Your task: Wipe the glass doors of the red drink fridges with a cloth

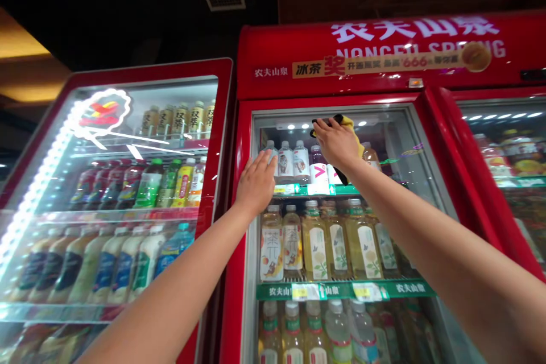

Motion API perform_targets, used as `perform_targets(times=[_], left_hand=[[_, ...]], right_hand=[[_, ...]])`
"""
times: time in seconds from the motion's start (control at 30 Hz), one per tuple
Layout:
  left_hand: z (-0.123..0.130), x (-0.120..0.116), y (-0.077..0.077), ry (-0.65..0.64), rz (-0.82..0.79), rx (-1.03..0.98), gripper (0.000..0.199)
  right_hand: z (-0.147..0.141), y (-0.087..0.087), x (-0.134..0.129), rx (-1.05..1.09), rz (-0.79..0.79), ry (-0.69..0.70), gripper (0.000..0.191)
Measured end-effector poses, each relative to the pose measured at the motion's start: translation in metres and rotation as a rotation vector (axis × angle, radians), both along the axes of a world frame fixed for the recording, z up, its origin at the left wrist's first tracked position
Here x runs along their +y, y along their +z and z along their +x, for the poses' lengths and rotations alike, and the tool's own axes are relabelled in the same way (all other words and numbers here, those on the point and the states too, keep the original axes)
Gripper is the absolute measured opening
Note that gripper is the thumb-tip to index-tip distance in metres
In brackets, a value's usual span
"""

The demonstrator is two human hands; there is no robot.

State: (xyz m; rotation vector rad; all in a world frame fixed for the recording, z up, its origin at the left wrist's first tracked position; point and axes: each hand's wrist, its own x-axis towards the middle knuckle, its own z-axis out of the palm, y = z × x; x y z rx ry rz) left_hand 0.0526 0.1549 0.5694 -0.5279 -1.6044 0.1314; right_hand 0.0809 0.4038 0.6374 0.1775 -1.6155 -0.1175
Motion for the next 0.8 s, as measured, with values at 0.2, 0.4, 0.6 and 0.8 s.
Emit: perform_targets(times=[0.2, 0.4, 0.6, 0.8], left_hand=[[-0.001, -0.022, -0.008, -0.033, 0.006, -0.011, 0.055], [-0.002, -0.041, -0.006, -0.024, -0.025, -0.023, 0.057], [-0.004, -0.049, -0.001, -0.025, -0.048, 0.004, 0.054], [-0.014, -0.065, -0.012, -0.104, -0.013, 0.011, 0.058]], right_hand=[[0.000, -0.025, -0.021, -0.069, 0.291, 0.014, 0.053], [-0.003, -0.020, -0.036, -0.035, 0.152, 0.009, 0.051], [-0.011, -0.012, -0.094, -0.006, 0.167, -0.009, 0.054], [-0.009, -0.024, -0.090, -0.070, 0.387, 0.022, 0.051]])
